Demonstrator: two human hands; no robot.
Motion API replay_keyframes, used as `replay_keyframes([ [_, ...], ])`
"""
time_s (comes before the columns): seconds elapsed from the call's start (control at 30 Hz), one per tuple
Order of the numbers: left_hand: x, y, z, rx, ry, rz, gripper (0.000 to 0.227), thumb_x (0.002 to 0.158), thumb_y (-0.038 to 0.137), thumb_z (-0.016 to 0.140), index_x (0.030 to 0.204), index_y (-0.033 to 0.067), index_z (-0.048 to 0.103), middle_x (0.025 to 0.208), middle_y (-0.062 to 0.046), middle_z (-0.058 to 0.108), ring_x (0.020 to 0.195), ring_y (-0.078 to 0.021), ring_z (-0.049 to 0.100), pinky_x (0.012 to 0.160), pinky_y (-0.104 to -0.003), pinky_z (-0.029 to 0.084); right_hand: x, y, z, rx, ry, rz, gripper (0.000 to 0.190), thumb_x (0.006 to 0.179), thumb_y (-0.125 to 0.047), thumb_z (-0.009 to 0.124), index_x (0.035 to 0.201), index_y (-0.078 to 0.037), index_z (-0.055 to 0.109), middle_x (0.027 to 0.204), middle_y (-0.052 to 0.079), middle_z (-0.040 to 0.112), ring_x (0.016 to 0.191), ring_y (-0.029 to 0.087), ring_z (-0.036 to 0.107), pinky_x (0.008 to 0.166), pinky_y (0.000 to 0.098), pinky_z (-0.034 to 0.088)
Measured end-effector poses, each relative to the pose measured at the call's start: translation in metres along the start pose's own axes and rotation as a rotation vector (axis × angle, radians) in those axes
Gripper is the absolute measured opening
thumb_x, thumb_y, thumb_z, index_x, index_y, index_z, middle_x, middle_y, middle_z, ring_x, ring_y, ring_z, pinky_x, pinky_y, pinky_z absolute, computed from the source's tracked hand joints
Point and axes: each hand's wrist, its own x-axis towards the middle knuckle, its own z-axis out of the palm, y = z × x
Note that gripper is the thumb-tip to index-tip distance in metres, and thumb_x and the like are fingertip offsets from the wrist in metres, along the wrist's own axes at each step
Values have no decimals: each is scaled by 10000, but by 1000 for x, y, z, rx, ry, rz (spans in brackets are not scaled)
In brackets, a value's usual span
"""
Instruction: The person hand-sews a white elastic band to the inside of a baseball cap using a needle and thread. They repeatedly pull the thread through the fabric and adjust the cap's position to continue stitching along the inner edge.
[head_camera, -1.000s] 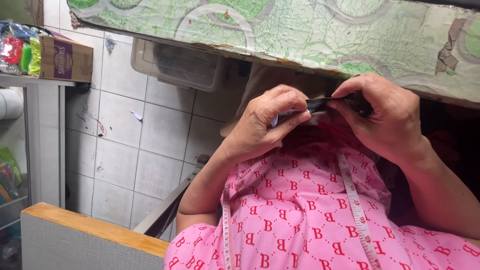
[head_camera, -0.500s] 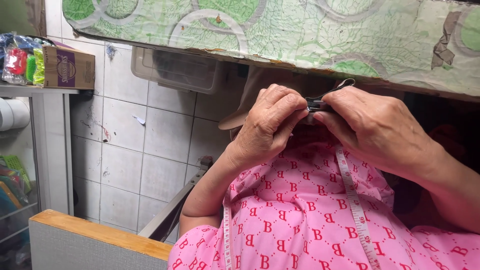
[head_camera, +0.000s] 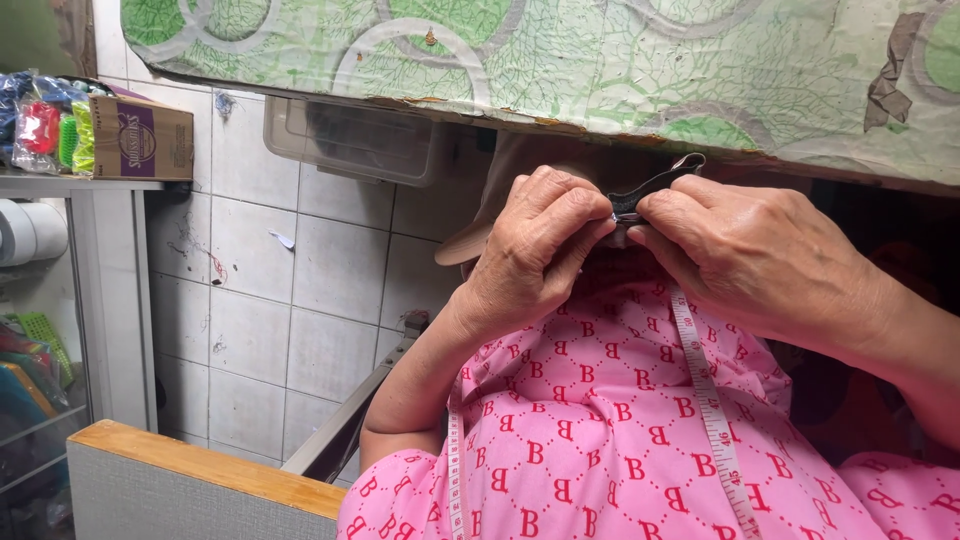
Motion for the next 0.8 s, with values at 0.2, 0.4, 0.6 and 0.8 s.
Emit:
replay_keyframes([
  [0.2,1,2,1,50,5,55,95,1065,85,512,1003,48,573,987,-83,582,918,-272,552,831,-396,363,-1,-6,1,-212,1,-48,238,1116,-216,535,891,-161,484,771,16,500,657,209,589,529,383,454],
  [0.4,-1,-3,6,58,21,116,90,1063,68,514,1019,30,582,984,-95,580,893,-292,545,833,-415,365,-1,-5,3,-239,-33,-53,234,1072,-153,544,850,-175,471,749,5,511,621,196,589,506,371,443],
  [0.6,-3,-4,3,-11,5,67,101,1065,69,502,1015,48,587,1006,-80,596,896,-258,552,833,-390,359,2,-2,5,-118,-42,-51,242,1083,-189,539,853,-154,473,739,28,512,612,237,585,512,415,438],
  [0.8,0,3,-1,122,6,102,158,1078,104,474,991,66,600,1092,-64,599,977,-282,558,915,-417,365,21,8,-11,461,38,55,326,911,-200,771,1183,-74,641,1038,75,713,871,237,666,775,357,492],
])
